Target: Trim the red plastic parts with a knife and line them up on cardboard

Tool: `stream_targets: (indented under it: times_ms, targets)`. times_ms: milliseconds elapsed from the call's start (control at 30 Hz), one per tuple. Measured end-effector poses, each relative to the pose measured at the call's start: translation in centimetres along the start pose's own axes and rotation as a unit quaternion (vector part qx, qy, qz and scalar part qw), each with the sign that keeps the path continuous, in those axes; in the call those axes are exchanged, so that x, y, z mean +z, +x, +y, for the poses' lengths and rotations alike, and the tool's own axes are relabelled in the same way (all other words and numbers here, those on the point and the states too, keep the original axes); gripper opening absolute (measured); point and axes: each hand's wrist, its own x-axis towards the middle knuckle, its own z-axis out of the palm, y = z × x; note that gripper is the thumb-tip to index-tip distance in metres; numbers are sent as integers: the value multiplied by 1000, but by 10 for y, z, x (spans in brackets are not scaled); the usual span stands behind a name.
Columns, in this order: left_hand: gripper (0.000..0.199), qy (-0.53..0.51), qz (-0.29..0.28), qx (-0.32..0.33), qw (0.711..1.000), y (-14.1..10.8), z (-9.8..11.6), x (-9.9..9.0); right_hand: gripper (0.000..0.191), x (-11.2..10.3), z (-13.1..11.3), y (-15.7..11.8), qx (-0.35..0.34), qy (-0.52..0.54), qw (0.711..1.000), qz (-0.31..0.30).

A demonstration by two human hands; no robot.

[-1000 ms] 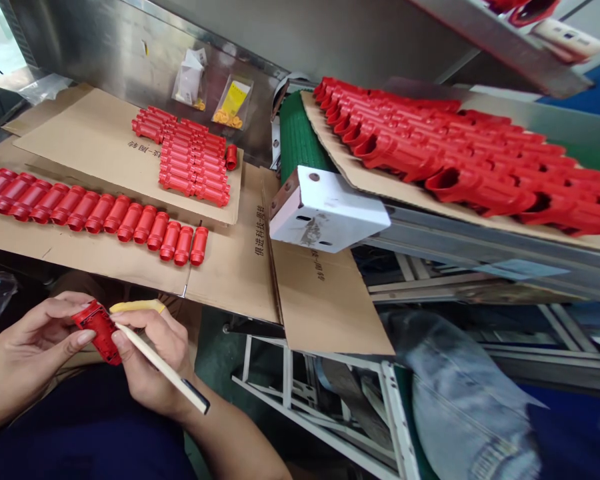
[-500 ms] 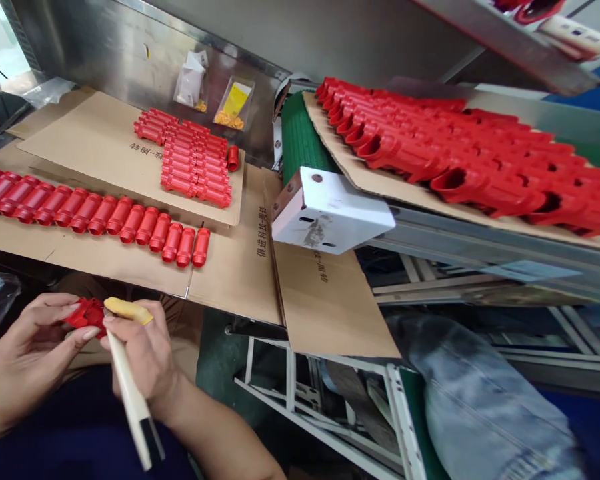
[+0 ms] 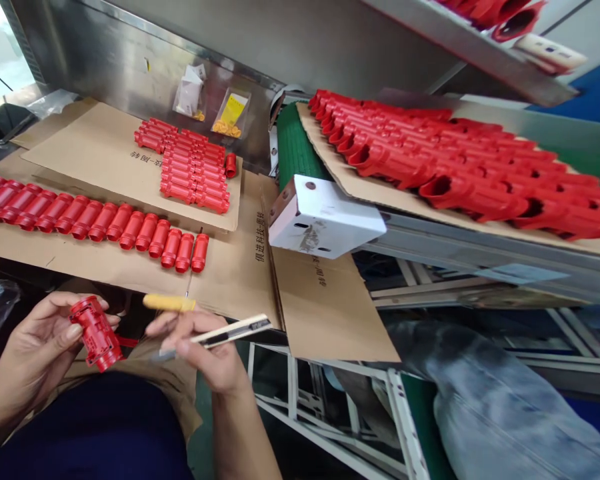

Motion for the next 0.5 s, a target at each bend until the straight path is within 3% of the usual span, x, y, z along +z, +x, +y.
stream_targets:
  times_ms: [67,100,200,267,333,367,400,433,500]
  targets:
    - [20,4,-8,-16,1000,-1,-3,2,34,4,2,-8,80,-77,990,83]
    - [19,10,-26,-20,999,-1,-4,3,40,9,4,-13,113,-68,987,92]
    - [14,40,-115,-1,993,3,-9,8,67,27,11,-23,224,75,972,1]
    - [28,71,-169,36,982,10,-8,10,80,27,9,-21,271,106,957,-15]
    - [53,117,-181,86,973,24,-1,11,72,12,0,-12,261,-31,961,90]
    - [61,149,-167,109,969,35,4,11,59,-1,-4,-4,234,-157,945,168]
    - [61,184,-147,128,963,48,11,9,44,-15,-8,5,201,-314,895,246]
    - [52,226,-122,143,956,63,19,8,33,-30,-11,15,200,-449,824,283]
    - [40,317,-100,181,926,100,38,7,22,-54,-10,35,205,-508,777,309]
